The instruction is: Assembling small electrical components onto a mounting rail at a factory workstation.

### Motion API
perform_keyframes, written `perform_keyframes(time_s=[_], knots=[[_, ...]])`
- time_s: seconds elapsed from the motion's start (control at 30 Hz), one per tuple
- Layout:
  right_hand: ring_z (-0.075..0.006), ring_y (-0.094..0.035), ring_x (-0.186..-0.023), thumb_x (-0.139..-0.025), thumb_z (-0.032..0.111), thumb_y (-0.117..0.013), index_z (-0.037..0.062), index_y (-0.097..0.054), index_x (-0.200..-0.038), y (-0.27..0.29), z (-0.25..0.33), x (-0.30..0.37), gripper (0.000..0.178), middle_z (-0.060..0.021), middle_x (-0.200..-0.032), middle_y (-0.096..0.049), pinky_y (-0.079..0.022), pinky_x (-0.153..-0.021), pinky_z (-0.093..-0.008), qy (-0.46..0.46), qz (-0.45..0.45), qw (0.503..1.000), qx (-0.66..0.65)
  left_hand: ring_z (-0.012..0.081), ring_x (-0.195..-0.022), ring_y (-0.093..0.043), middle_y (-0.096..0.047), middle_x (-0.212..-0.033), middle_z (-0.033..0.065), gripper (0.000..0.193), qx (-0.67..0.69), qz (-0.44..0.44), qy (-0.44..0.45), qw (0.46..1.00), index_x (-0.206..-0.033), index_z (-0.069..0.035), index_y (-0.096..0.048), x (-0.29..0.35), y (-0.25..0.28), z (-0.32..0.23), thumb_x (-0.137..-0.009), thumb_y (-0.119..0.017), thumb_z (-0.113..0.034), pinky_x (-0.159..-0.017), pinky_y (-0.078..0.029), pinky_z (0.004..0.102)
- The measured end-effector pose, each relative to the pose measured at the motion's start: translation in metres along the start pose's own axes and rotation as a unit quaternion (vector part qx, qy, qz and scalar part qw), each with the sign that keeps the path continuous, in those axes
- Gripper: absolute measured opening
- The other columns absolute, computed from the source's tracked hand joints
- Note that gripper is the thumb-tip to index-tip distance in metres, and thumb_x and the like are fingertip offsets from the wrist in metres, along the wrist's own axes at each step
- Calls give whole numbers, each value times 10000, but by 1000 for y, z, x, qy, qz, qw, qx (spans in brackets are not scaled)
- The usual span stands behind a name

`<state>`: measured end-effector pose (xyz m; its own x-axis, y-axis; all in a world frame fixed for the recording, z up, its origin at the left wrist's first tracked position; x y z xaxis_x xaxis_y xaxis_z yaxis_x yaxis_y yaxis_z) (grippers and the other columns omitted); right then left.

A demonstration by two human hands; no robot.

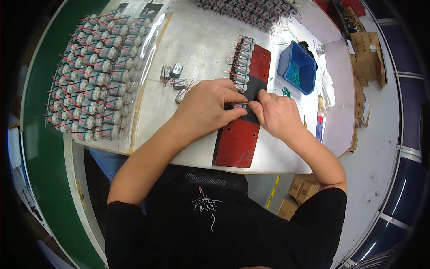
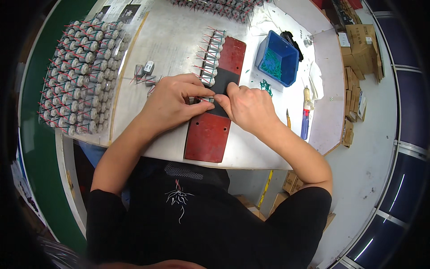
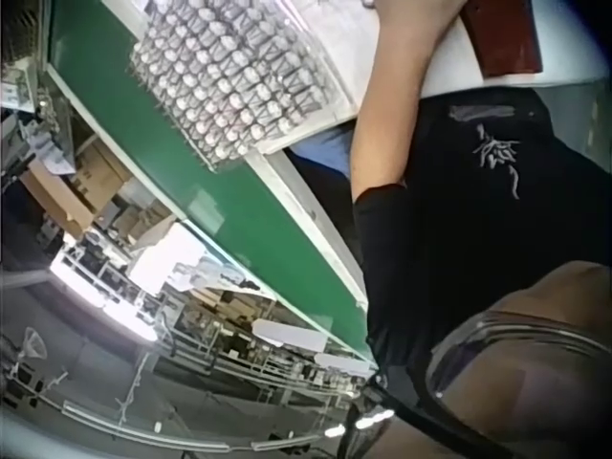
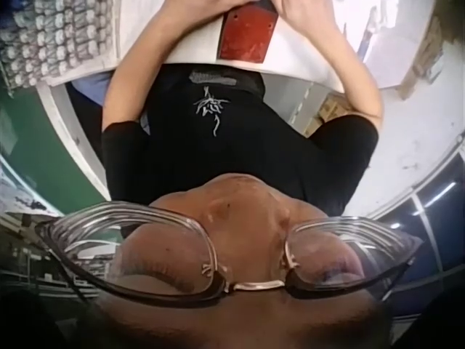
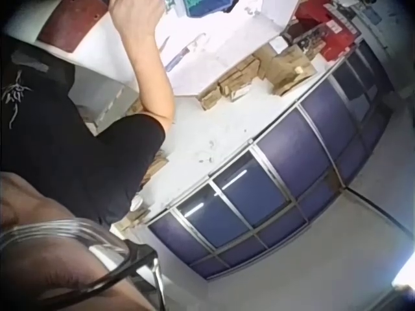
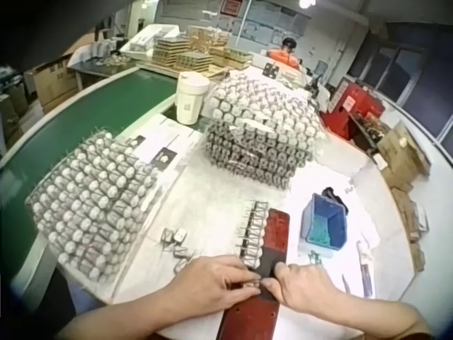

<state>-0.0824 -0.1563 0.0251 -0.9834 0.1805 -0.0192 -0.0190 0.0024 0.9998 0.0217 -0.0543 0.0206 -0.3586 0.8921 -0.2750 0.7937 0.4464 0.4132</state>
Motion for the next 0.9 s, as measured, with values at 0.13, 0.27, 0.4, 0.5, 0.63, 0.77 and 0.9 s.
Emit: perform_keyframes(time_s=[0.13,0.27,0.4,0.5,0.63,0.77,0.9], knots=[[-366,-640,-557,-1023,373,-604,58,-529,-796,-1,2,-1,395,-160,-607,-611,-502,-514,-458,-26,55,998,-6,233,-734,-698,-735,-900,94,244,6,-2,-5,1000,-997,-51,-811,-1,-1,1,-783,-848,-162,-653,-547,323],[-384,-640,-587,-1034,337,-588,51,-524,-818,-5,2,0,364,-170,-630,-609,-503,-541,-475,-37,81,996,-6,231,-735,-698,-734,-901,96,245,10,-1,0,1000,-996,-50,-811,0,-1,1,-783,-849,-165,-655,-549,323],[-358,-639,-521,-1033,418,-585,65,-537,-781,-4,3,7,437,-151,-577,-610,-504,-479,-454,-12,30,999,-26,236,-742,-701,-736,-905,100,240,7,-1,-1,1000,-989,-52,-812,1,-2,1,-787,-847,-177,-658,-553,325],[-348,-642,-496,-1031,452,-586,70,-546,-764,-1,6,9,469,-142,-553,-611,-506,-452,-446,-5,10,999,-30,244,-751,-706,-737,-908,103,234,-1,-3,-7,1000,-983,-54,-812,1,-2,0,-790,-843,-184,-664,-557,330],[-359,-648,-517,-1036,438,-581,66,-554,-770,0,8,9,458,-148,-558,-614,-513,-470,-457,-21,27,999,-7,264,-771,-715,-740,-910,109,234,-14,-13,-21,1000,-974,-55,-811,2,0,-2,-790,-838,-196,-679,-565,345],[-378,-652,-543,-1045,422,-569,61,-561,-775,-2,6,8,450,-164,-569,-618,-528,-508,-475,-38,41,998,-6,290,-794,-721,-745,-912,113,253,-19,-24,-34,999,-969,-56,-811,2,-2,2,-777,-843,-216,-704,-573,368],[-403,-656,-569,-1055,412,-552,55,-568,-780,-3,0,9,451,-186,-587,-628,-538,-545,-497,-62,31,997,-34,312,-837,-723,-750,-943,109,266,-21,-14,-40,999,-972,-73,-814,-3,-1,3,-771,-840,-245,-754,-581,395]])
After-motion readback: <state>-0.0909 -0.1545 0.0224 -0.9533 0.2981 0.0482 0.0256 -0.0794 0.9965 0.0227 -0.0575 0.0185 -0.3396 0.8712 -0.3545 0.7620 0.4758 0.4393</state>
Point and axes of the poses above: each hand's wrist, its own x-axis away from the middle knuckle, its own y-axis out of the back of the hand, z = x × y, the point moved 9 cm from there along -x, towards the middle knuckle
